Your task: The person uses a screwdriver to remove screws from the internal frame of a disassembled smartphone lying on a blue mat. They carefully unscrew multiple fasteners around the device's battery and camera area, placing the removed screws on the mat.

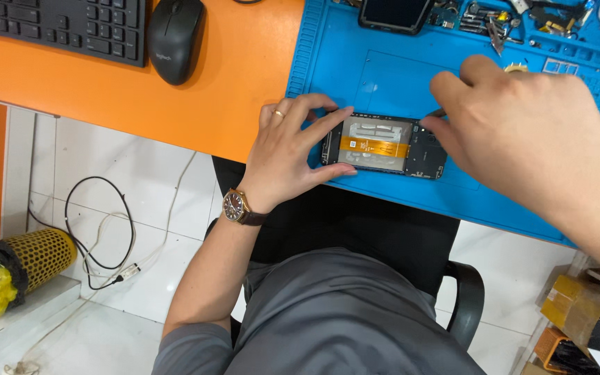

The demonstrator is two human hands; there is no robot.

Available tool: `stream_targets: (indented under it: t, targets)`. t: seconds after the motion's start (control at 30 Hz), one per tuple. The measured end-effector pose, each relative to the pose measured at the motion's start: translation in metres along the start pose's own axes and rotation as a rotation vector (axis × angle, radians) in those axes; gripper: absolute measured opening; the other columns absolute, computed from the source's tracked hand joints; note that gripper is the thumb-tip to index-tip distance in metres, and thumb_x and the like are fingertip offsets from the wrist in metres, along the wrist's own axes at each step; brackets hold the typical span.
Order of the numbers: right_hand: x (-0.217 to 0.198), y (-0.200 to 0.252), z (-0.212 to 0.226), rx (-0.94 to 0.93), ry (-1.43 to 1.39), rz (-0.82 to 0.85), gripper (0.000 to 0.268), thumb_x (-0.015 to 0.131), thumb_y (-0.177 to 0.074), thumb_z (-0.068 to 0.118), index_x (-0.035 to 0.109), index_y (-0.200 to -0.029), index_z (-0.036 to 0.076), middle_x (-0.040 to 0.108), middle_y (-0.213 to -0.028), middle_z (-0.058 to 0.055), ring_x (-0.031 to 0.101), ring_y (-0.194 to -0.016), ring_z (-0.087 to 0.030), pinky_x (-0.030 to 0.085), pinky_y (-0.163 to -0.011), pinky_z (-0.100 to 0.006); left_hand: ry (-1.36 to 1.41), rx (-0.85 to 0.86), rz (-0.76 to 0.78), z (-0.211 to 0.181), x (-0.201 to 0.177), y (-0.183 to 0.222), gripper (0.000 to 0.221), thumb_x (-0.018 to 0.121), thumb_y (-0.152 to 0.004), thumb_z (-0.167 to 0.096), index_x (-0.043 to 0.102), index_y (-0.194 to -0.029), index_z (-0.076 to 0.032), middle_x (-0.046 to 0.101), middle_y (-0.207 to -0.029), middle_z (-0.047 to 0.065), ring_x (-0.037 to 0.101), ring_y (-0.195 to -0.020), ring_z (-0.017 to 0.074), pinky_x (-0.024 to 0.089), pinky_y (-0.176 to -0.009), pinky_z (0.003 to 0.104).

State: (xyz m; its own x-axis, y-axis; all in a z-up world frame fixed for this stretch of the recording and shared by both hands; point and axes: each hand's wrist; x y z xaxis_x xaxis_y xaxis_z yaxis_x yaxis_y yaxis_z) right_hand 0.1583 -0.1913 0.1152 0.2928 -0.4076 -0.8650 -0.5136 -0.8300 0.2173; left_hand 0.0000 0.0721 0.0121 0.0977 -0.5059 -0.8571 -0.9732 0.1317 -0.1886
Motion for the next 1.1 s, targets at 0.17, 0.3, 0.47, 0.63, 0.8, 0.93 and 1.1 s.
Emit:
stream_targets:
  t: [0.17,0.3,0.47,0.63,0.8,0.93,1.1]
  targets:
    - [0.016,0.010,0.002,0.058,0.101,-0.034,0.051,0.049,-0.125,0.076,0.069,-0.104,0.034,0.068,-0.093,0.013,0.074,-0.074,-0.012,0.050,-0.050,-0.028,0.016,0.010,-0.018,0.000,-0.001,0.000,0.085,0.078,-0.096,-0.073,0.052,-0.159,-0.023,0.058,-0.147,0.005,0.061,-0.121,0.0248,0.042,-0.103,0.048]
    - [0.013,0.014,0.000,0.035,-0.029,-0.028,0.039,0.053,-0.122,0.066,0.065,-0.114,0.031,0.070,-0.097,0.010,0.075,-0.073,-0.017,0.053,-0.048,-0.031,0.021,-0.024,0.020,-0.001,-0.001,-0.002,0.089,0.077,-0.094,-0.074,0.051,-0.159,-0.020,0.056,-0.148,0.006,0.060,-0.122,0.0257,0.043,-0.100,0.048]
    - [0.019,0.018,0.002,0.070,-0.030,-0.157,0.049,0.053,-0.127,0.075,0.067,-0.106,0.032,0.065,-0.090,0.011,0.068,-0.069,-0.014,0.046,-0.047,-0.029,0.043,-0.041,0.048,-0.001,-0.005,-0.005,0.092,0.080,-0.091,-0.073,0.052,-0.160,-0.019,0.054,-0.148,0.005,0.057,-0.123,0.0253,0.041,-0.099,0.047]
    - [0.025,0.022,-0.012,0.038,-0.358,-0.114,0.025,0.060,-0.119,0.051,0.074,-0.120,0.031,0.078,-0.105,0.008,0.076,-0.082,-0.021,0.056,-0.047,-0.037,0.079,-0.065,0.063,-0.005,-0.007,-0.007,0.088,0.079,-0.090,-0.071,0.055,-0.158,-0.019,0.053,-0.146,0.005,0.057,-0.122,0.0247,0.038,-0.100,0.047]
    - [0.063,0.023,-0.047,0.012,-1.010,-0.576,0.014,0.087,-0.133,-0.003,0.083,-0.134,-0.017,0.079,-0.125,-0.031,0.070,-0.096,-0.034,0.055,-0.081,-0.040,0.090,-0.125,0.140,-0.013,-0.014,-0.015,0.082,0.085,-0.089,-0.065,0.054,-0.149,-0.018,0.050,-0.145,0.011,0.052,-0.130,0.0321,0.040,-0.100,0.048]
    - [0.161,0.005,-0.061,0.031,-1.394,-0.803,0.010,0.070,-0.145,-0.018,0.065,-0.143,-0.027,0.069,-0.123,-0.039,0.071,-0.110,-0.043,0.055,-0.096,-0.047,0.103,-0.114,0.174,-0.018,-0.020,-0.019,0.077,0.086,-0.090,-0.059,0.050,-0.143,-0.018,0.050,-0.146,0.013,0.049,-0.136,0.0320,0.037,-0.101,0.048]
    - [0.193,0.020,-0.062,0.249,-1.407,-0.739,0.014,0.073,-0.153,-0.005,0.063,-0.153,-0.014,0.070,-0.133,-0.032,0.073,-0.121,-0.039,0.054,-0.101,-0.045,0.504,-0.273,0.060,-0.026,-0.028,-0.014,0.049,0.084,-0.095,-0.037,0.061,-0.135,-0.018,0.067,-0.138,0.007,0.068,-0.132,0.0279,0.055,-0.117,0.045]
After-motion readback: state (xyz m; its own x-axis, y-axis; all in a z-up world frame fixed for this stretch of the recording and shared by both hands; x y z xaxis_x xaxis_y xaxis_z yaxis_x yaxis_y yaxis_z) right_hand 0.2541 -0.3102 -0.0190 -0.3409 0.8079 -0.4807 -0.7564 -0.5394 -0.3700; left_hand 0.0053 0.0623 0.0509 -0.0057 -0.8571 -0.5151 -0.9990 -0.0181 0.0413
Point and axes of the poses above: each hand's wrist, its own y-axis away from the middle knuckle, its own x-axis out of the palm, z = x × y
